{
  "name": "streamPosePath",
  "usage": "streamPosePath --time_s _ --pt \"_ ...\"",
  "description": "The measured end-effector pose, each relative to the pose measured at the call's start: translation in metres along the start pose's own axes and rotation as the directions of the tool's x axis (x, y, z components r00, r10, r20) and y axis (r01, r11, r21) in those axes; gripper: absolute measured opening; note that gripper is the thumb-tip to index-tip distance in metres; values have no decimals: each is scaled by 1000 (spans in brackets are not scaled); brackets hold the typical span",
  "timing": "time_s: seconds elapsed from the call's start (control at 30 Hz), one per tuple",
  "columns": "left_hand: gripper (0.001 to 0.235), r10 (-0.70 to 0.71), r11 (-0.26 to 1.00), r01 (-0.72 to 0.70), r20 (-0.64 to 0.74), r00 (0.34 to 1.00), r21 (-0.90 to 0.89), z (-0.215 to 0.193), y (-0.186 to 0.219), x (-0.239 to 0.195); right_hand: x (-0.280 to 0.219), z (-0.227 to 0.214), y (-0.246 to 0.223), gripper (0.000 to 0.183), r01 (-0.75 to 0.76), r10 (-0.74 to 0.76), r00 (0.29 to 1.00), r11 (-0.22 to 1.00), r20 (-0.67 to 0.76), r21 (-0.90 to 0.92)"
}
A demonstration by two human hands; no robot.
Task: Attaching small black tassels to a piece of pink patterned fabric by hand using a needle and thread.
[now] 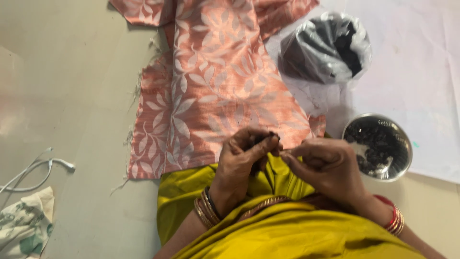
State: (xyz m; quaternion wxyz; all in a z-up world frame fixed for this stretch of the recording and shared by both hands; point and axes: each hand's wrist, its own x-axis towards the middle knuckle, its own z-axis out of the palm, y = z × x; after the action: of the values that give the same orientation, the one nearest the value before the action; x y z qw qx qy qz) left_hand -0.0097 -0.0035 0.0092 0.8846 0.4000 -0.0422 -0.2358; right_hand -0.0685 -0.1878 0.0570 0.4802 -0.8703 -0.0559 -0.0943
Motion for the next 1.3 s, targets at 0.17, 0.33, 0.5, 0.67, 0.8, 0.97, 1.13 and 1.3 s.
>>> streamPosePath --time_s 0.17,0.33,0.5,0.67,0.8,0.97,1.13,1.3 --pt "10 -77 991 80 31 997 -107 0 2 0 -2 4 35 9 -202 172 976 946 137 253" --pt "10 -63 993 77 146 987 -93 -2 -1 -6 -2 2 76 17 -479 330 877 664 349 575" --pt "11 -166 985 171 163 973 -14 -1 -2 -4 10 -4 28 11 -379 385 922 870 45 314" --pt "13 -134 990 137 127 983 -16 0 -1 -3 8 -3 18 10 -197 197 976 980 -93 17" --pt "15 -44 996 38 80 996 76 -4 -12 -1 10 -3 9 11 -47 5 988 959 -152 -278" --pt "13 77 937 -111 116 990 331 -6 -23 5 9 -1 8 10 -16 -17 991 971 -136 -237" --pt "13 87 970 -85 3 996 230 -5 -16 4 0 9 15 18 -134 113 988 963 -101 -236" --pt "11 -101 986 110 75 992 -127 -3 -1 0 5 10 44 9 -403 332 915 784 230 472"
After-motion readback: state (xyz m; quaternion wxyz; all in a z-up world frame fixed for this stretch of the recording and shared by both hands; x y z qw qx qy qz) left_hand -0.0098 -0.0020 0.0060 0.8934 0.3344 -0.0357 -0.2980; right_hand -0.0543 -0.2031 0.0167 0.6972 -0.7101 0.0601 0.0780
